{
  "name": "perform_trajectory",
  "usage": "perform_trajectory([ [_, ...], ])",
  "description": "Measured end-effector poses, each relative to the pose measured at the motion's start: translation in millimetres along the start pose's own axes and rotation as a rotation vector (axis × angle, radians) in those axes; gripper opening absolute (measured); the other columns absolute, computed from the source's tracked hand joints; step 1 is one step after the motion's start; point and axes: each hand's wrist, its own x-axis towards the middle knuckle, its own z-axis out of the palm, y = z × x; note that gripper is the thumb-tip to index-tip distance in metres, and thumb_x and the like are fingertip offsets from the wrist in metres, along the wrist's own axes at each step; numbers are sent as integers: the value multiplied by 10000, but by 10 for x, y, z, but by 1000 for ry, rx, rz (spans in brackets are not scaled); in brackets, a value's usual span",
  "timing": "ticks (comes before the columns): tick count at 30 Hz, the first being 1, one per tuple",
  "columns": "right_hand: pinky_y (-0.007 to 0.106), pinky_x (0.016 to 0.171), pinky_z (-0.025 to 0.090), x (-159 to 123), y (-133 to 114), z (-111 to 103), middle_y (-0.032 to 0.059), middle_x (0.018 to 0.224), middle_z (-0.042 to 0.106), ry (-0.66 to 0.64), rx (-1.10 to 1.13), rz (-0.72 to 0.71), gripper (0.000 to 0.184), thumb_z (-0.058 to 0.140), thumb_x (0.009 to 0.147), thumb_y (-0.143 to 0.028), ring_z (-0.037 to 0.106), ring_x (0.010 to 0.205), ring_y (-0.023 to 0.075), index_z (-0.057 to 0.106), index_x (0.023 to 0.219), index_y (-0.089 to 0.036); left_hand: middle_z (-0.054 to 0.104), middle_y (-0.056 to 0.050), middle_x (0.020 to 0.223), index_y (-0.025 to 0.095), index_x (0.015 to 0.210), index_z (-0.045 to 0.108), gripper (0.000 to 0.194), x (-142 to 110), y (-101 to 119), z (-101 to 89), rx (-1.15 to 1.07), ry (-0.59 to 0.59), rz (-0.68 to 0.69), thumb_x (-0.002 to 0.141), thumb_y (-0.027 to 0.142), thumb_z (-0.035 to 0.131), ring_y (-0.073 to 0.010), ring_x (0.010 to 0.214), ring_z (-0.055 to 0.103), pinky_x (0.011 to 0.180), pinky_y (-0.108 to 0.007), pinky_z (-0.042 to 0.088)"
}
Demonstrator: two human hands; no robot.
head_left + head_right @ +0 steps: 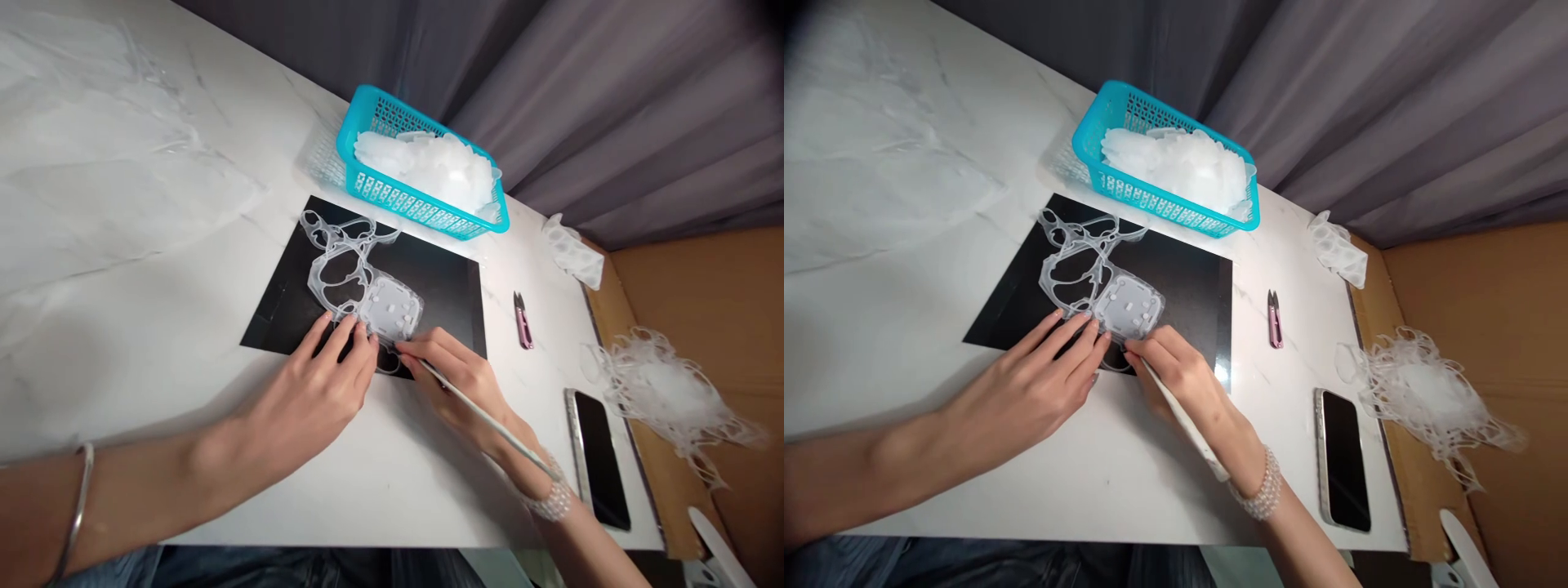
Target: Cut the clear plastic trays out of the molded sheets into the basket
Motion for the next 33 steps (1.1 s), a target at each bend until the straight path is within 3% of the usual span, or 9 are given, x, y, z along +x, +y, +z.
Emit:
perform_trajectory([
  [6,339,716,551,82,37,49,83,918,665,51,10,-103,206,501,984,-141,628,834,191,651,1120,-179,637,-207,1266,48,1276,614,389,35,-16,-23,-98,33,-38,923,180,516,-374,1222,562,1050,-550,462],
  [13,341,660,529,29,2,-76,62,853,674,15,85,6,166,530,985,-166,612,769,184,674,1063,-191,634,-193,1268,41,1337,581,436,47,-2,-24,-145,2,-66,947,208,480,-370,1228,550,1061,-567,439],
  [19,356,705,544,27,11,8,91,924,675,32,-4,-144,218,541,959,-93,623,839,198,629,1146,-161,612,-184,1310,39,1356,569,462,24,7,-6,-124,-22,-54,937,214,482,-378,1262,517,1075,-575,424],
  [27,371,712,549,41,71,121,95,885,681,-6,-166,-228,224,512,976,-97,611,808,202,613,1173,-130,599,-224,1340,40,1316,598,450,-7,30,-6,-44,-16,-28,891,176,540,-391,1266,532,1057,-554,448],
  [30,387,772,565,82,73,139,128,937,706,12,-272,-286,210,522,970,-83,647,898,227,630,1149,-104,616,-235,1309,41,1265,627,415,-13,30,-8,-39,-5,-30,881,179,552,-394,1256,541,1047,-542,458],
  [33,423,864,561,121,85,139,181,1149,702,17,-316,-291,204,521,981,-107,639,1108,269,636,1150,-104,607,-230,1315,55,1268,623,420,-7,31,-10,-32,-15,-44,879,195,552,-387,1263,529,1069,-562,432],
])
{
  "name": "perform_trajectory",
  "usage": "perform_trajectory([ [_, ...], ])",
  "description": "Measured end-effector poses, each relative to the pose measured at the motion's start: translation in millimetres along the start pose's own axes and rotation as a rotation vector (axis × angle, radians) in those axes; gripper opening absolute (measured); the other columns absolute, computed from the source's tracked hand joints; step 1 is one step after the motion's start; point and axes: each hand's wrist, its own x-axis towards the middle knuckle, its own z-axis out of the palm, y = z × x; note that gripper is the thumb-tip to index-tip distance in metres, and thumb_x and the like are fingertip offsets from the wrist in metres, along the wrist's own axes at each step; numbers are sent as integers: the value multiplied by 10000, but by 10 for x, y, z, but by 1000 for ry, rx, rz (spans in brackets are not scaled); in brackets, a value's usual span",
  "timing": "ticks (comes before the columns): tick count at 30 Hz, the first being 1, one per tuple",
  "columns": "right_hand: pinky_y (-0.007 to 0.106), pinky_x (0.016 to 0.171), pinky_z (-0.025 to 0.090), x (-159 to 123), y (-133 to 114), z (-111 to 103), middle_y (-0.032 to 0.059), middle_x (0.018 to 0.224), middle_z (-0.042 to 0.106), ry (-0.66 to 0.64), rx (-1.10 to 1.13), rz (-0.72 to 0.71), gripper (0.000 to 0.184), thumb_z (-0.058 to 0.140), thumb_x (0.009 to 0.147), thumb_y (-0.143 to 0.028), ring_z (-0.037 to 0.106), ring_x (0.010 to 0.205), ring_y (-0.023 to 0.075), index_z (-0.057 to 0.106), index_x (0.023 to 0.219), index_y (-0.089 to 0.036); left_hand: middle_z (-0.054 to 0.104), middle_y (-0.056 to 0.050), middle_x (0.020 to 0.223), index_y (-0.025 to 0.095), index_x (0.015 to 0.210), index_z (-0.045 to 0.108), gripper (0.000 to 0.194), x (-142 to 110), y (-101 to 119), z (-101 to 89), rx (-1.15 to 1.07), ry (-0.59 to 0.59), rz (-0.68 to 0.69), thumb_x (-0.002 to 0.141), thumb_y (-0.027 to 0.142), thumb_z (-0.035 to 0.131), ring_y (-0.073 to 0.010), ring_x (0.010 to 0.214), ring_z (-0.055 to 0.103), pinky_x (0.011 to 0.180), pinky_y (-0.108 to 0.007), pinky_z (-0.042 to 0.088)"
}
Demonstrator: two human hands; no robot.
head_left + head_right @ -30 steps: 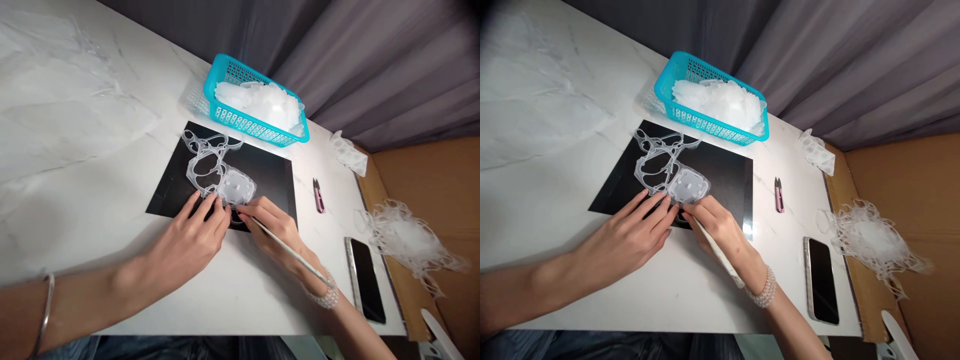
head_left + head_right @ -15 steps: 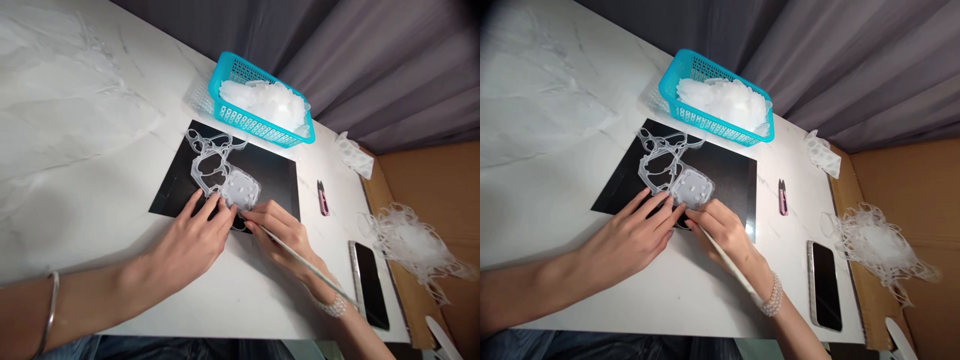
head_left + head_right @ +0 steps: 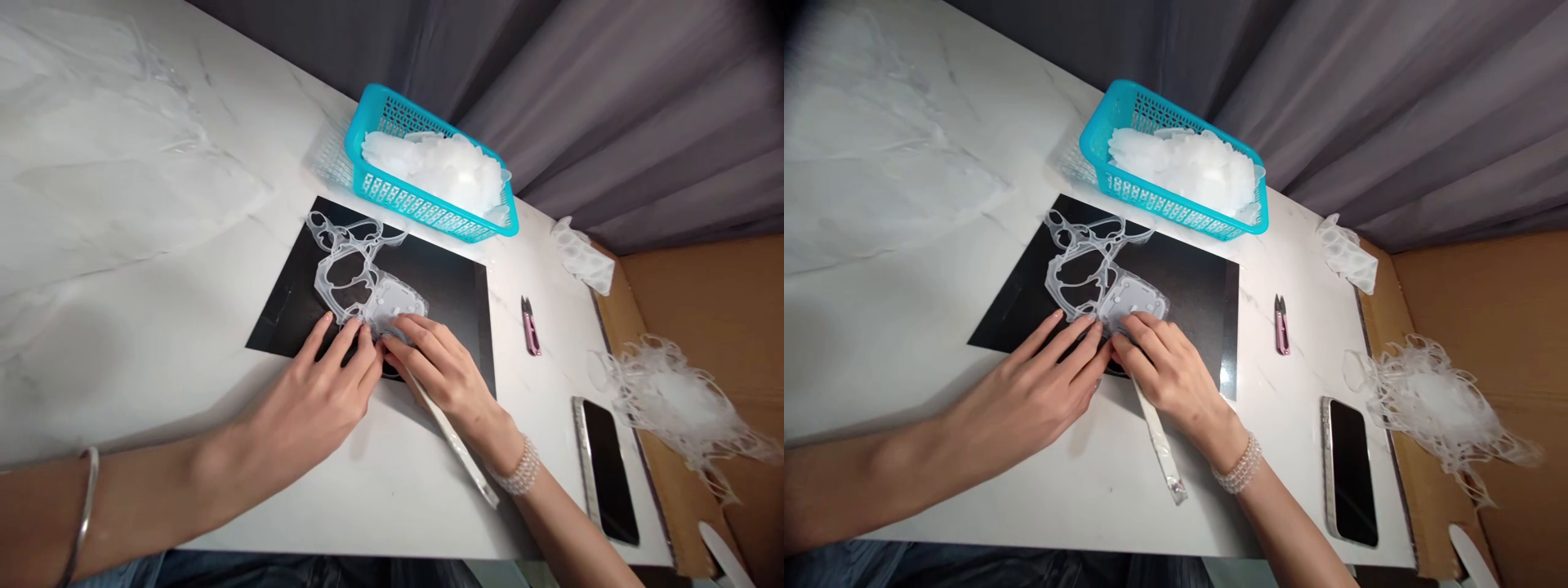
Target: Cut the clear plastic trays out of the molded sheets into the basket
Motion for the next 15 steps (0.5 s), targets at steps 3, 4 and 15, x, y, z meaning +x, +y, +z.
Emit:
perform_trajectory([
  [3,437,907,550,6,31,-6,192,1246,682,-40,43,1,228,516,989,-112,621,1192,277,618,1191,-92,586,-212,1342,75,1279,617,419,24,12,0,3,-22,-28,893,218,540,-376,1280,504,1109,-606,370],
  [4,435,908,550,5,40,-11,188,1252,682,-50,57,-4,238,510,990,-107,624,1191,273,613,1205,-91,585,-209,1341,76,1271,622,409,34,19,0,1,-22,-35,902,230,533,-375,1277,503,1114,-616,357],
  [15,442,947,563,91,-10,-50,178,1202,706,-42,218,35,312,450,999,-111,657,1112,256,642,1244,-100,674,-162,1210,33,1221,663,406,88,33,-9,-82,26,-94,992,260,417,-347,1222,527,1064,-553,396],
])
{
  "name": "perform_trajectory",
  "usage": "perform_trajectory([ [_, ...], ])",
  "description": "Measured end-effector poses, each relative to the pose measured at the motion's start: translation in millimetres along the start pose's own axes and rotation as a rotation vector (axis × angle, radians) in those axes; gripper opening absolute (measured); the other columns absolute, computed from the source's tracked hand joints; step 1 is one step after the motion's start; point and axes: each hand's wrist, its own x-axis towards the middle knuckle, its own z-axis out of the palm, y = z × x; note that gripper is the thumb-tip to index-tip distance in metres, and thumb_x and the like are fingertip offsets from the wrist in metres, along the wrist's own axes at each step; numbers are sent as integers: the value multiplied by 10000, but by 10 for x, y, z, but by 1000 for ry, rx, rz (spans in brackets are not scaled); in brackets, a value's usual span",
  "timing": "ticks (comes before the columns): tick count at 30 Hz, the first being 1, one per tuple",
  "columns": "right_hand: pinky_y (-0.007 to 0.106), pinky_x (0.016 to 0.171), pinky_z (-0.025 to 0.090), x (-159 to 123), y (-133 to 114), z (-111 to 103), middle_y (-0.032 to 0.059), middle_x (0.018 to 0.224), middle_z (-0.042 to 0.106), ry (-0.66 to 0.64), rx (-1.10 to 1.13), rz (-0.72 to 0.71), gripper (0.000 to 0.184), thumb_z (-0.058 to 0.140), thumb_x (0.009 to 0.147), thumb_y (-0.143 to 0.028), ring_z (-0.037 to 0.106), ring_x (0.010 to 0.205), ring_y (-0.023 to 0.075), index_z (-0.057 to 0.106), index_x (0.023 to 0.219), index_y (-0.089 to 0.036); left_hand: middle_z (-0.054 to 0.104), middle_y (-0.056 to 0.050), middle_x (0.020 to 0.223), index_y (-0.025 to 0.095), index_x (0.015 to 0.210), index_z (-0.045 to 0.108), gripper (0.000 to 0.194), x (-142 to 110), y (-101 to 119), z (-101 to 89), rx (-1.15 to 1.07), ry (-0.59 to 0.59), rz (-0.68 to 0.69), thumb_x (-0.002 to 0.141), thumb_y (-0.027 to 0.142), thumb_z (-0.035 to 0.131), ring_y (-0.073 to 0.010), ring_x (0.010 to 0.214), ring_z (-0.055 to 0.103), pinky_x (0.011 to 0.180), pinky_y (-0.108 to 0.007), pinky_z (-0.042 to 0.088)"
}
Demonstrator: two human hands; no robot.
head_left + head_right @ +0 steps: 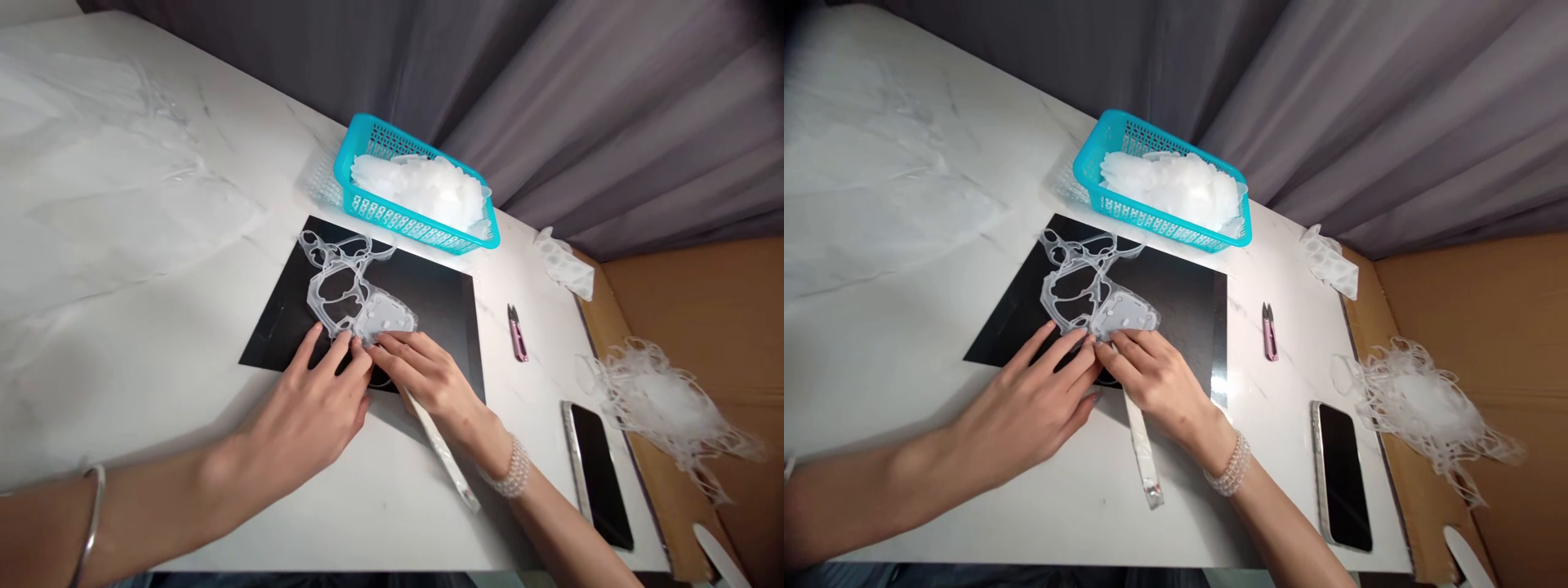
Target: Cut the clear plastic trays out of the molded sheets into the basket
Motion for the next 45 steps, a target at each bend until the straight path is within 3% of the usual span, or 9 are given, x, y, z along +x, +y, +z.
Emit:
perform_trajectory([
  [4,337,824,599,48,238,-116,79,1043,752,254,331,369,239,533,982,-200,715,900,182,709,1143,-197,661,-168,1265,10,1293,613,424,21,-25,-7,-43,8,26,989,200,387,-324,1205,544,1071,-562,363],
  [8,284,815,572,-86,767,-556,34,881,745,673,626,769,167,670,900,-303,715,808,147,752,1009,-207,630,-202,1323,-32,1316,579,449,8,-43,4,-107,30,63,981,190,381,-330,1255,522,1092,-548,332],
  [12,255,727,576,-293,1045,-867,9,732,712,732,801,941,174,744,833,-331,711,689,132,744,932,-188,634,-216,1308,-32,1292,597,446,17,-64,8,-189,40,54,974,202,391,-338,1247,534,1113,-552,305],
  [18,342,864,599,-192,373,-675,58,1039,753,629,731,837,213,681,895,-382,734,910,187,755,1015,-223,644,-157,1228,97,1214,664,385,178,-160,-197,-610,8,-99,988,267,403,-288,1150,574,1049,-491,408],
  [25,397,865,588,-39,-543,-542,123,1212,717,125,169,133,283,586,951,-145,674,1108,250,700,1200,-217,716,-53,989,197,1088,715,386,378,-277,-308,-1912,-187,-706,963,485,490,-206,981,655,885,-309,523],
  [28,390,834,585,-54,-623,-511,160,1237,702,47,104,34,268,618,942,-187,675,1112,263,697,1198,-186,737,-36,1022,211,1075,720,263,390,-294,-280,-2090,-251,-840,900,389,636,-179,957,669,875,-276,517],
  [31,358,823,588,-126,-535,-535,104,1224,719,140,303,91,317,604,958,-317,700,1066,234,674,1261,-256,747,-41,1026,201,1076,730,251,385,-299,-297,-2077,-314,-854,867,336,692,-171,953,679,863,-257,511],
  [38,437,875,564,-195,-281,-534,57,1064,749,327,567,721,630,170,1026,-571,704,985,248,733,1186,-336,747,-65,1109,199,1115,731,262,362,-307,-277,-1978,-335,-831,877,296,677,-212,1066,676,965,-331,472],
  [45,337,693,523,-91,-297,-394,59,817,696,294,577,635,724,196,981,-672,659,769,204,789,970,-256,774,-66,969,178,982,771,257,358,-257,-236,-1897,-343,-925,816,372,741,-226,951,693,875,-338,485],
])
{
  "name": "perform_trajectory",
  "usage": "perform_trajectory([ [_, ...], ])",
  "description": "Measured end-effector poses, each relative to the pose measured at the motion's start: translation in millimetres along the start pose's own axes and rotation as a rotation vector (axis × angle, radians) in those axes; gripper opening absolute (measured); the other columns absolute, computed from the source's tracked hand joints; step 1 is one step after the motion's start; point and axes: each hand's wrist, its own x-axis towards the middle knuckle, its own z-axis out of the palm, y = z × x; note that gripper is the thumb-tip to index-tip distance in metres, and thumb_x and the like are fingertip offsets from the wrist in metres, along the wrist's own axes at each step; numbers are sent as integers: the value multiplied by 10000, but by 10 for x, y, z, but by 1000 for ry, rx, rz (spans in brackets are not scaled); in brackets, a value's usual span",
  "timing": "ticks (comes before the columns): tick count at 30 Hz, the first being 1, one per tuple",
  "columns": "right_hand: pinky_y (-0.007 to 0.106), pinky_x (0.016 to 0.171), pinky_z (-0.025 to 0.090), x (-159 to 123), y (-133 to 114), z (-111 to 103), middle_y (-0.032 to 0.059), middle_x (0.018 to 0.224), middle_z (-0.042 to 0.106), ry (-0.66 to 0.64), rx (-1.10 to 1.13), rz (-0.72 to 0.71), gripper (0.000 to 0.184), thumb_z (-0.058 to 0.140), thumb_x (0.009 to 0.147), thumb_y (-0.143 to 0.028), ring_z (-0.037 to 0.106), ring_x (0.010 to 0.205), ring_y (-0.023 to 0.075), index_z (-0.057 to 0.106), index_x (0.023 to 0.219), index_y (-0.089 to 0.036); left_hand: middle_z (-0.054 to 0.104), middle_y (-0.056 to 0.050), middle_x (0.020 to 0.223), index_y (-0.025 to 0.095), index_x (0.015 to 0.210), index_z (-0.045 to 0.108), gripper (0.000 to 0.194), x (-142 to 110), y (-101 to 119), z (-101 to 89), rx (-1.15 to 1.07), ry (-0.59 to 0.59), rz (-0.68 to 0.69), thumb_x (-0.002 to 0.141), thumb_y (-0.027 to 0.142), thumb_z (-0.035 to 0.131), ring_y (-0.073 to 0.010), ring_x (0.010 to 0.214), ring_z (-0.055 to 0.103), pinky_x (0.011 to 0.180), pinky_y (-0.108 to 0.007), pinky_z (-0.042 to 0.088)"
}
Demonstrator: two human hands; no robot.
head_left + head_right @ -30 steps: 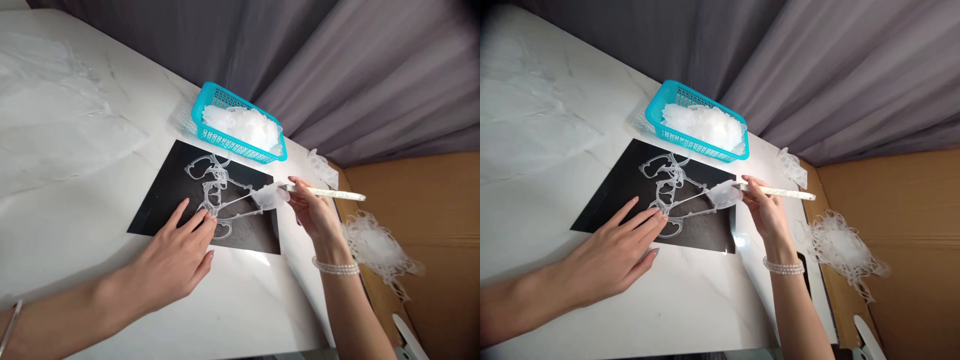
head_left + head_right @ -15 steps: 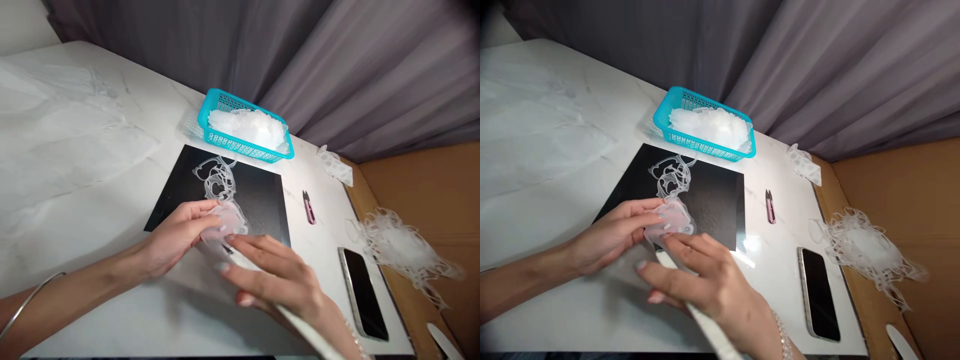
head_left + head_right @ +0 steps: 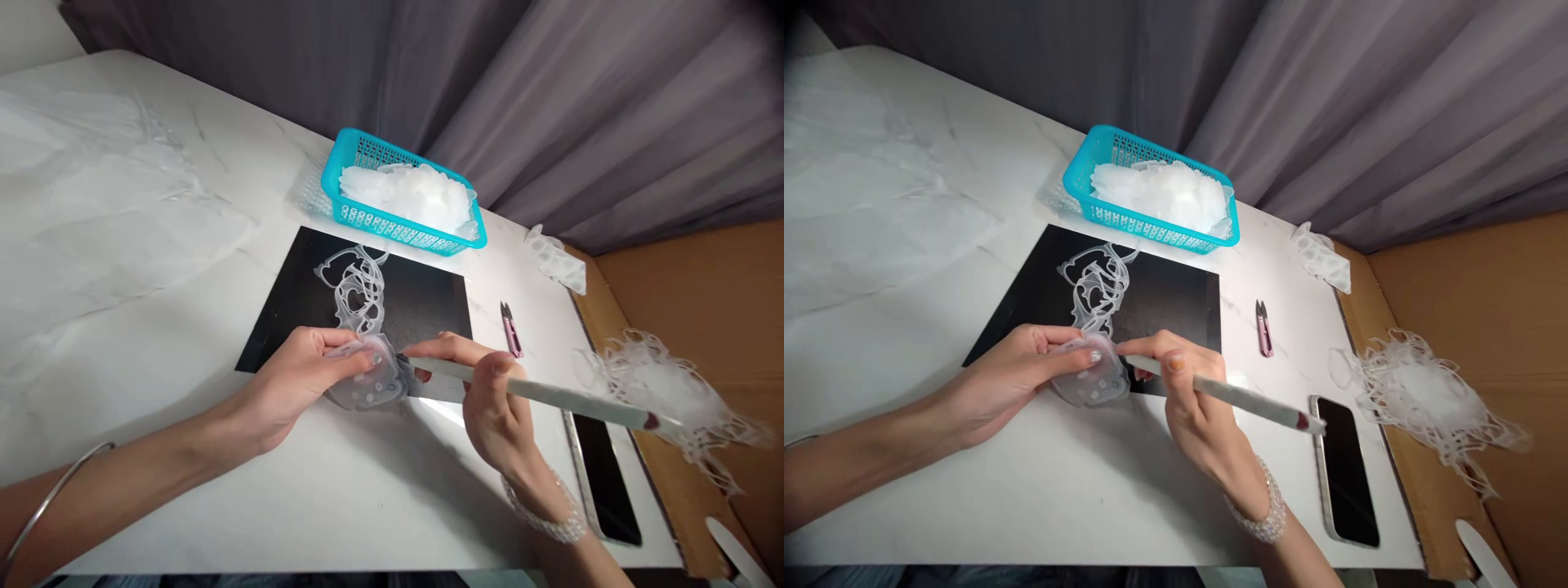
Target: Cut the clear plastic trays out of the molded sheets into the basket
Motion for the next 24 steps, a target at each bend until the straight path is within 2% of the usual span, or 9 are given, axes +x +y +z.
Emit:
perform_trajectory([
  [6,297,673,456,20,-19,30,28,787,687,-33,-106,-123,575,277,1044,-525,619,711,158,763,951,-233,776,-49,929,186,957,789,249,-8,11,31,-13,50,-30,778,359,774,-205,888,688,828,-317,477],
  [12,313,651,435,-23,-32,18,36,791,669,-62,-155,-179,581,262,1040,-538,605,722,171,748,948,-233,778,-49,968,201,999,788,288,-12,25,37,66,74,7,782,388,762,-235,958,690,851,-331,488],
  [14,322,689,448,-21,-48,-14,58,885,677,-1,-172,-191,609,239,1040,-539,614,796,184,749,915,-233,777,-32,940,214,973,792,246,-27,42,36,143,67,38,802,381,734,-226,938,688,813,-309,490],
  [16,320,714,452,8,-69,-40,64,922,667,103,-203,-139,592,262,1042,-521,610,834,189,744,854,-232,765,-18,883,217,912,795,209,-47,55,36,260,51,69,822,381,700,-211,879,678,734,-280,477],
  [17,313,692,448,32,-79,-43,58,876,656,122,-213,-90,572,290,1041,-510,601,798,182,740,825,-230,752,-14,853,216,878,792,208,-58,57,38,315,42,78,830,386,684,-201,838,668,685,-268,461],
  [18,300,644,433,60,-88,-36,46,794,634,100,-216,-30,546,328,1036,-499,580,729,169,738,800,-225,735,-10,823,212,848,786,216,-69,56,40,356,34,85,836,394,670,-191,793,652,638,-258,439],
  [21,262,482,311,142,-94,43,-12,572,508,-107,-146,148,392,543,956,-496,433,526,122,755,803,-203,643,8,710,205,778,750,249,-98,37,52,408,8,96,852,413,633,-149,665,563,535,-239,351],
  [22,256,459,273,160,-91,80,-25,542,480,-140,-95,188,339,624,906,-492,391,500,111,763,813,-197,599,16,671,203,751,730,260,-107,31,57,414,3,98,856,417,625,-135,634,524,520,-235,326],
  [24,251,453,250,178,-80,145,-37,525,462,-122,22,252,274,733,822,-462,356,494,101,770,817,-191,532,28,643,195,707,687,282,-124,27,63,423,-12,113,872,410,608,-117,618,468,527,-229,314],
])
